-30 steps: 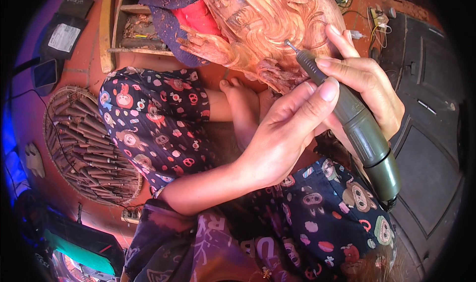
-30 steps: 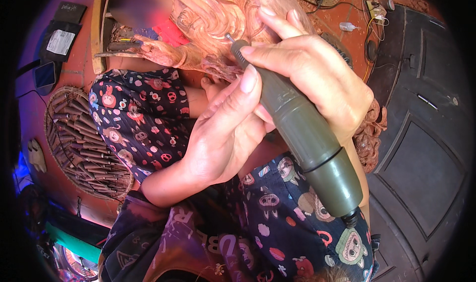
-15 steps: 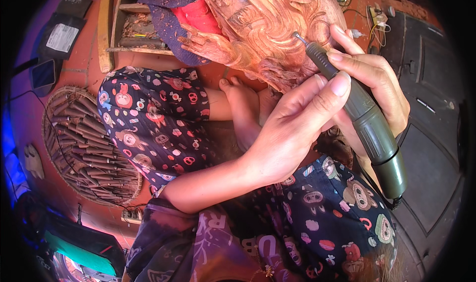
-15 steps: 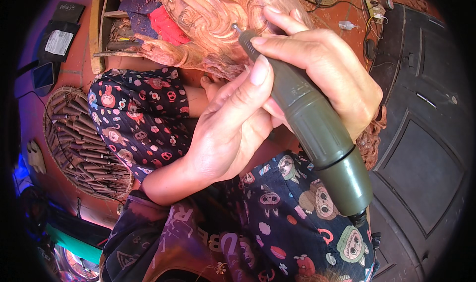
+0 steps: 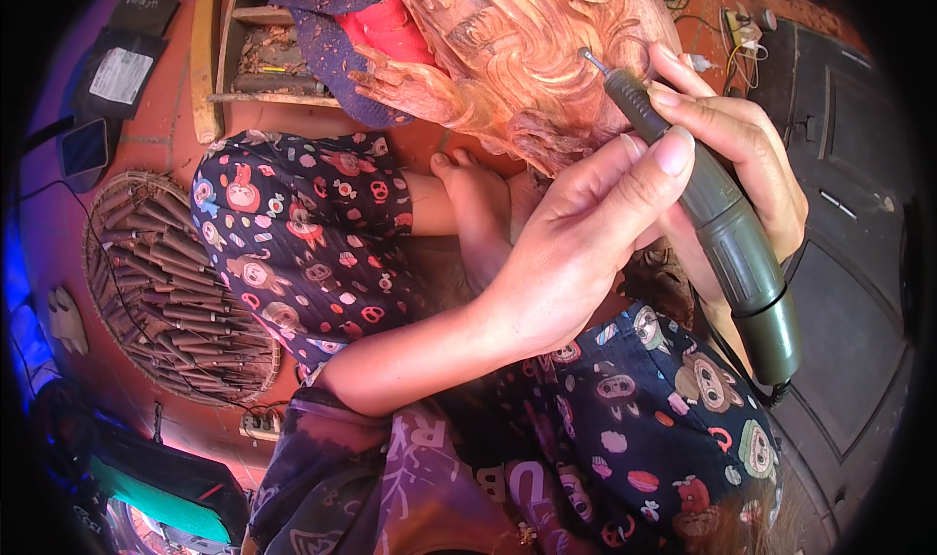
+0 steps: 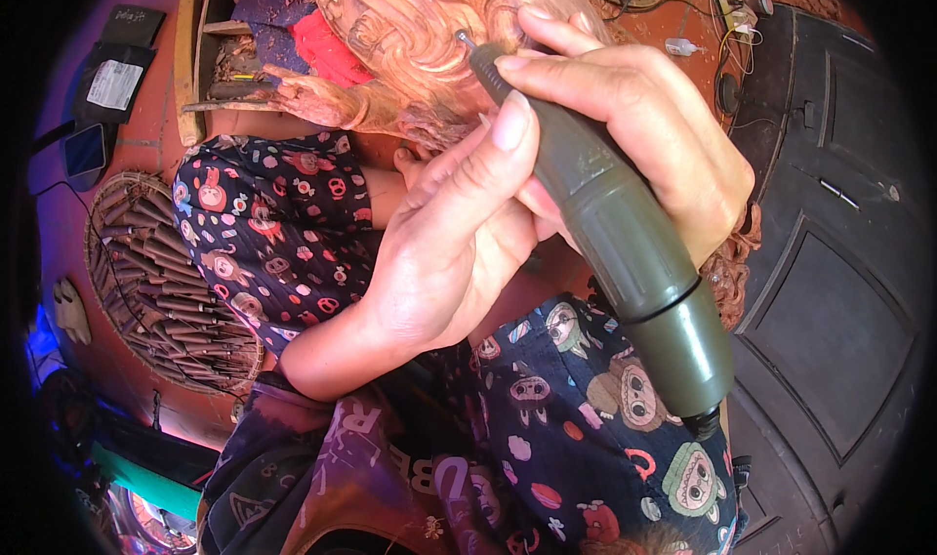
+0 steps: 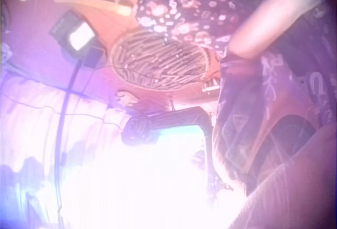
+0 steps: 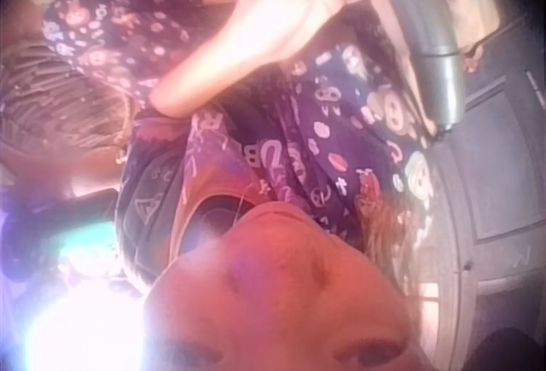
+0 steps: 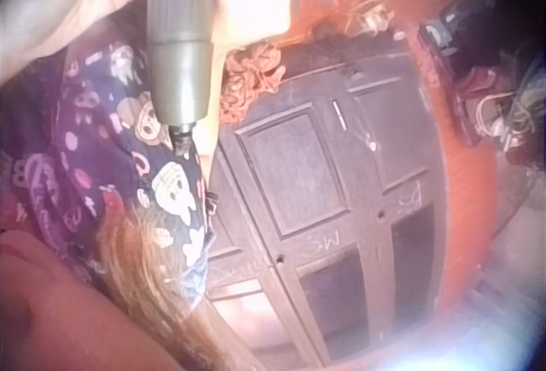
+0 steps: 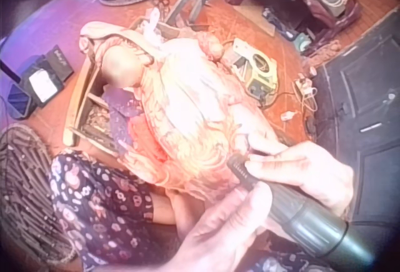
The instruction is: The person carves a wooden statue using a rotary tool and a chisel with a mallet. They refine the details of the statue's hair and clothing, switching between tools to shape and smooth the wood.
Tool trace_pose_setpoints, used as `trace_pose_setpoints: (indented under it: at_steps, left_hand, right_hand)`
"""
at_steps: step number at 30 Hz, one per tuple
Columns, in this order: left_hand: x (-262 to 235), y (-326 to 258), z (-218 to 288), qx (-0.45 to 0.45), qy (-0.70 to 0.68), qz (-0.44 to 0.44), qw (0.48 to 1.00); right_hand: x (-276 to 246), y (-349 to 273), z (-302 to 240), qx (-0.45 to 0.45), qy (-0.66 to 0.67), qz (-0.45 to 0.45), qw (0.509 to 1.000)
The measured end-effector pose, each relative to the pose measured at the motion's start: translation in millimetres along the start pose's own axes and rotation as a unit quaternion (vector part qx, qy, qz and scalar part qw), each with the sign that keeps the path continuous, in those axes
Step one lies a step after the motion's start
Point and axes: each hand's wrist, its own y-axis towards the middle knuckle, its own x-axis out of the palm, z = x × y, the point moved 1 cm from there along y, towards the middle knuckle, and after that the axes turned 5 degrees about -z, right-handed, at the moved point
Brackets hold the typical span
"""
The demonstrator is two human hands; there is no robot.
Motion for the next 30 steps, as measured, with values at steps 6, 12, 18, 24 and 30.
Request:
trace_pose_setpoints:
  at_steps: [6,12,18,24,30]
  left_hand:
    - [2.3,-3.4,2.3,-0.016,0.011,0.024,1.000]
    - [4.3,-5.3,0.0,-0.017,0.038,0.021,0.999]
    - [4.7,6.9,2.0,0.016,0.043,-0.009,0.999]
    - [5.2,10.9,4.9,0.018,0.033,0.003,0.999]
    - [6.1,9.7,6.5,0.009,0.015,0.024,1.000]
  right_hand:
    - [2.3,-2.2,-0.7,0.003,0.010,-0.014,1.000]
    - [-3.2,-0.5,1.9,-0.025,0.034,-0.029,0.999]
    - [-3.5,4.5,8.7,-0.026,0.010,0.009,1.000]
    - [-1.2,7.2,9.2,-0.019,0.004,0.010,1.000]
    - [-0.4,8.7,10.3,-0.021,0.005,0.005,1.000]
